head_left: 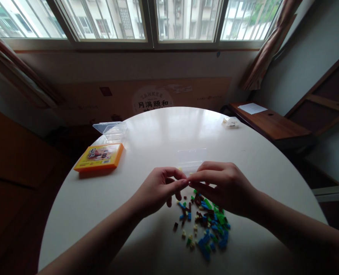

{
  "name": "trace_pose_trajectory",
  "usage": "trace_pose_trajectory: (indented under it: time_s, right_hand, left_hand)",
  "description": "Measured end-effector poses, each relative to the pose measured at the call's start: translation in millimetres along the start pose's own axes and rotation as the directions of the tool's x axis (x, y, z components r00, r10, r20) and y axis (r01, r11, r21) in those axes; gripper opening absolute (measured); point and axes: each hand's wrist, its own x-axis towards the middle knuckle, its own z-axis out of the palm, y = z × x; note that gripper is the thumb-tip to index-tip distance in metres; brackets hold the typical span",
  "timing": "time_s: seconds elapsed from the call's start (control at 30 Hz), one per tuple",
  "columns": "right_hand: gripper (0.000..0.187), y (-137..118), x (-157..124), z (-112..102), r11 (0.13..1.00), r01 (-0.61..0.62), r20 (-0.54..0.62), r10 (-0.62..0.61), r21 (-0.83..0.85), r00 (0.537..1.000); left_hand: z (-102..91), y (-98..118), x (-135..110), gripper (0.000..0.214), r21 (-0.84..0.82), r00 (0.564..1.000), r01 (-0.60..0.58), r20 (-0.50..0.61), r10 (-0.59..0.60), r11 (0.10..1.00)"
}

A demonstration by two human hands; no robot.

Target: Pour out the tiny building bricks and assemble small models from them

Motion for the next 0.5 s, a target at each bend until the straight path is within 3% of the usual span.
trace_pose_trajectory:
  time_s: [0.23, 0.5]
  right_hand:
    - [0.017, -0.9, -0.1, -1.8, 1.000, -0.015, 0.003, 0.015, 0.017, 1.000]
    - [0.012, -1.1, 1.3, -0.6, 0.999, -0.038, 0.012, 0.038, -0.005, 0.999]
  left_hand:
    - [2.9, -2.8, 1.5, 0.042, -0.109, 1.000, 0.009, 0.012, -0.008, 0.994]
    - [3.2, -2.1, 0.7, 0.042, -0.081, 1.000, 0.001, -0.002, -0.001, 0.997]
